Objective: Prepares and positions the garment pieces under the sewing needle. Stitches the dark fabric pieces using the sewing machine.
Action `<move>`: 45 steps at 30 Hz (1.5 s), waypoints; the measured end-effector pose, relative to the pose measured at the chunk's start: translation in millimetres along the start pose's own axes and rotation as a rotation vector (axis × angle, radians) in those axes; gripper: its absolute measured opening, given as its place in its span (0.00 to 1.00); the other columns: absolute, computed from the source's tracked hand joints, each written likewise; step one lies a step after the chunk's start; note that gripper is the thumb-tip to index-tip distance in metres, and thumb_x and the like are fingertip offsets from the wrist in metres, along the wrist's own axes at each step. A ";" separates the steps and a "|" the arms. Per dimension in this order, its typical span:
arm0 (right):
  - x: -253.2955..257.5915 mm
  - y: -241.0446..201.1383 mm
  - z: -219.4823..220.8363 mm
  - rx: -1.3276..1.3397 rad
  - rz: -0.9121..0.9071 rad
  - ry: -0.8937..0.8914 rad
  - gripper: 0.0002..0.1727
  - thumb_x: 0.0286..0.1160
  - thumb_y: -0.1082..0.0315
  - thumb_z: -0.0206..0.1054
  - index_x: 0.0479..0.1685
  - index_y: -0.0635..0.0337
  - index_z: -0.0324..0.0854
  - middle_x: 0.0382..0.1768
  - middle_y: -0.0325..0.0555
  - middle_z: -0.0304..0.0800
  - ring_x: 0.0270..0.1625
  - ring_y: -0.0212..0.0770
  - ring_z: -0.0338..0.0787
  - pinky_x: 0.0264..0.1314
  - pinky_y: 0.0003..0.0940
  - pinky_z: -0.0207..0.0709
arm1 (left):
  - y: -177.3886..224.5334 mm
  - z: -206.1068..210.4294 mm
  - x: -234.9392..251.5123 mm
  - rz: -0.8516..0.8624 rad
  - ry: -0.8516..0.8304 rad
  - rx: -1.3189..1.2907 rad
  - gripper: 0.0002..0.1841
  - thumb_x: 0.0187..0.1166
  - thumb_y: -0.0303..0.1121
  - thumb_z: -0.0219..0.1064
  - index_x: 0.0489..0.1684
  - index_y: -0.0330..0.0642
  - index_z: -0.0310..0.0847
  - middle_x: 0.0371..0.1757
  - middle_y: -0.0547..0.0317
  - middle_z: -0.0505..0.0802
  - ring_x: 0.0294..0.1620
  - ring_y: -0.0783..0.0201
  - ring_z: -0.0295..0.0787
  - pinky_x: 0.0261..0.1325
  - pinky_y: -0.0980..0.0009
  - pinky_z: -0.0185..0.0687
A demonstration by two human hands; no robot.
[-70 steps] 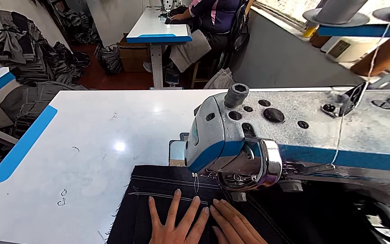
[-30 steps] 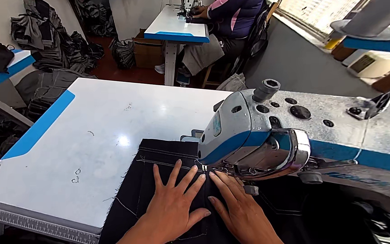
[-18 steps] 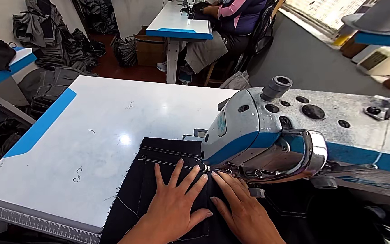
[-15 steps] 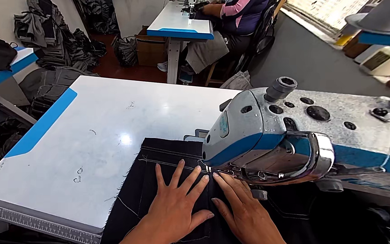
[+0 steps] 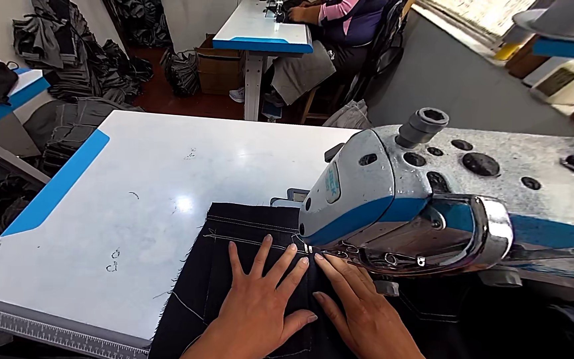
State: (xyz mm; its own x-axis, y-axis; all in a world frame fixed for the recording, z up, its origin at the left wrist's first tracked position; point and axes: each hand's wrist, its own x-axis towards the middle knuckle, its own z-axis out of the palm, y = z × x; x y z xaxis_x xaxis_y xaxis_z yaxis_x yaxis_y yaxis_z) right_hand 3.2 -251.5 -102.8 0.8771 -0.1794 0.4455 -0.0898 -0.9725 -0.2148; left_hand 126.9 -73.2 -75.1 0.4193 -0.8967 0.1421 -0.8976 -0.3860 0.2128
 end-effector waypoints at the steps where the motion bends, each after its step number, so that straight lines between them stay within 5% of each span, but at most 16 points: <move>1: 0.1 0.0 -0.1 -0.002 0.001 -0.002 0.32 0.89 0.43 0.47 0.74 0.55 0.83 0.72 0.49 0.88 0.77 0.51 0.84 0.83 0.49 0.70 | -0.2 0.0 0.0 0.001 0.003 0.001 0.39 0.82 0.71 0.43 0.91 0.64 0.63 0.91 0.64 0.69 0.94 0.36 0.50 0.72 0.10 0.35; 37: -1.0 -1.6 -2.2 0.013 0.018 0.036 0.31 0.88 0.45 0.49 0.71 0.56 0.85 0.72 0.47 0.88 0.78 0.51 0.83 0.83 0.50 0.71 | -0.4 -4.0 -0.5 -0.021 -0.063 -0.028 0.36 0.86 0.68 0.34 0.92 0.68 0.61 0.93 0.70 0.64 0.96 0.41 0.43 0.76 0.13 0.28; 38: -2.3 -7.6 -8.2 0.008 0.035 0.069 0.28 0.87 0.47 0.53 0.67 0.56 0.87 0.68 0.48 0.90 0.74 0.52 0.86 0.79 0.49 0.75 | -1.8 -4.5 -0.9 -0.019 -0.057 -0.059 0.34 0.89 0.64 0.33 0.91 0.67 0.62 0.93 0.72 0.64 0.96 0.42 0.43 0.76 0.13 0.27; 41: -9.4 -42.3 -31.9 0.029 0.143 0.166 0.19 0.83 0.55 0.59 0.38 0.57 0.90 0.38 0.47 0.92 0.43 0.46 0.91 0.44 0.39 0.83 | -7.8 -5.8 -2.8 -0.028 -0.040 -0.198 0.30 0.94 0.54 0.34 0.90 0.61 0.65 0.92 0.74 0.66 0.97 0.50 0.42 0.80 0.16 0.20; 43: -17.8 -67.4 -39.2 0.092 0.247 0.087 0.23 0.84 0.50 0.58 0.30 0.58 0.88 0.27 0.45 0.87 0.26 0.39 0.86 0.25 0.34 0.78 | -11.5 -3.6 -5.2 -0.021 -0.007 -0.263 0.29 0.94 0.51 0.37 0.89 0.58 0.67 0.91 0.74 0.68 0.97 0.53 0.42 0.81 0.17 0.17; 45: -22.4 -83.9 -35.4 0.090 0.316 0.006 0.29 0.82 0.42 0.58 0.29 0.59 0.87 0.24 0.45 0.84 0.20 0.40 0.84 0.18 0.36 0.75 | -14.1 -2.1 -6.0 -0.010 0.024 -0.307 0.28 0.94 0.49 0.39 0.88 0.56 0.69 0.90 0.73 0.71 0.97 0.54 0.44 0.81 0.18 0.16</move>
State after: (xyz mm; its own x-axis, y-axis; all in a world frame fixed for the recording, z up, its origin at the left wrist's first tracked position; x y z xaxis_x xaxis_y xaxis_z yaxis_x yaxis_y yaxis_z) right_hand -25.6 -171.1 -63.9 0.8097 -0.4713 0.3497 -0.3150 -0.8517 -0.4188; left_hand 137.3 -61.9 -76.9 0.4343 -0.8863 0.1608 -0.8120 -0.3079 0.4957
